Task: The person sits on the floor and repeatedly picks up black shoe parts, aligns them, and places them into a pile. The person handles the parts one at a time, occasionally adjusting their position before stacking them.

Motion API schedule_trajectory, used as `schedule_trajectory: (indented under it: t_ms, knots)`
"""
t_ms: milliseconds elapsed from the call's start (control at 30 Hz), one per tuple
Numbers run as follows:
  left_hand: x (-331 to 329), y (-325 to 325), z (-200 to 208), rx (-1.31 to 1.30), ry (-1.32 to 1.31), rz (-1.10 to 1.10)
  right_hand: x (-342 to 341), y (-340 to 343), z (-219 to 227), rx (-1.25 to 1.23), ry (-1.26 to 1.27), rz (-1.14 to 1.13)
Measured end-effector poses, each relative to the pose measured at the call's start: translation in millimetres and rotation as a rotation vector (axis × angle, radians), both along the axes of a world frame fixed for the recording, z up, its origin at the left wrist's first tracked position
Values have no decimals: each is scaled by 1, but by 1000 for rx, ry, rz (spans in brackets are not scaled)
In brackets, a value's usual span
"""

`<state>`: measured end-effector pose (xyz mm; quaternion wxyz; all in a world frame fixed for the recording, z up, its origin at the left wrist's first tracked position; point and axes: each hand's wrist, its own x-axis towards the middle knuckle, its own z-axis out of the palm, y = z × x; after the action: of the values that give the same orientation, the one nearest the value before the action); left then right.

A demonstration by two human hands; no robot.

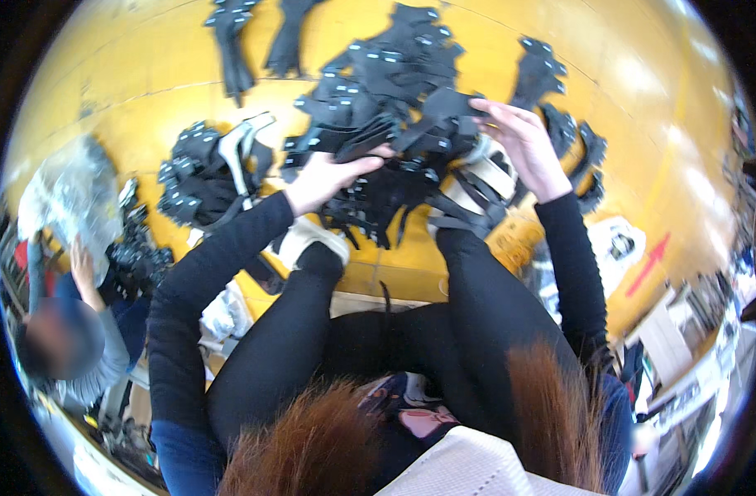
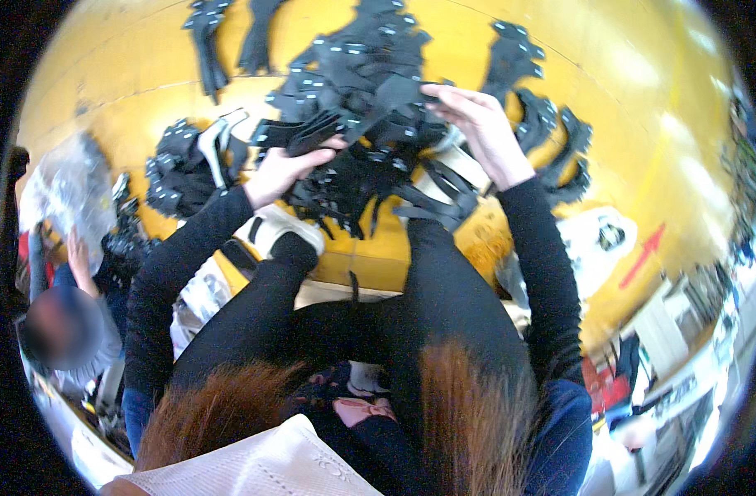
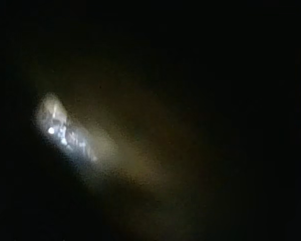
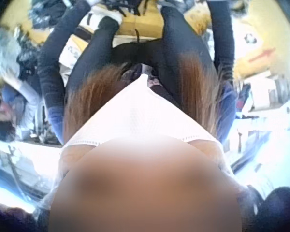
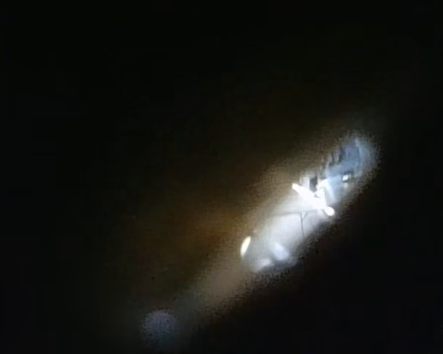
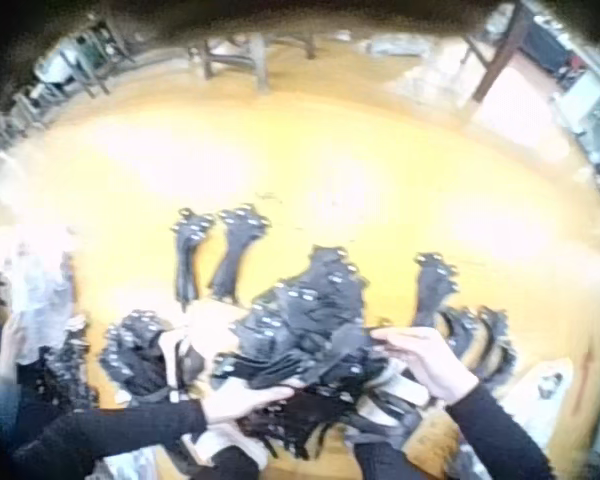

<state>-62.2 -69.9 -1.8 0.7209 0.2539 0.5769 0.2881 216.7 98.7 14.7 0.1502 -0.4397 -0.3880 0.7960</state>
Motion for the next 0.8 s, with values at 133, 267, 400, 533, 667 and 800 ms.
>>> schedule_trajectory:
  t_ms: [133, 267, 400, 533, 667, 800]
  knots:
    - [4, -3, -2, -88, -27, -114, 32, -13, -6, -89, 30, -134]
    - [10, -5, -6, -140, -380, 37, 42, -20, -5, -114, -53, -177]
    - [13, -6, -8, -216, -487, 65, 41, -17, -4, -148, -78, -210]
    - [16, -5, -9, -205, -468, 68, 40, -12, -7, -125, -59, -203]
    - [15, -5, -10, -230, -508, 94, 41, -11, -9, -96, -31, -189]
    - [14, -7, -11, -245, -539, 93, 41, -12, -10, -121, -53, -166]
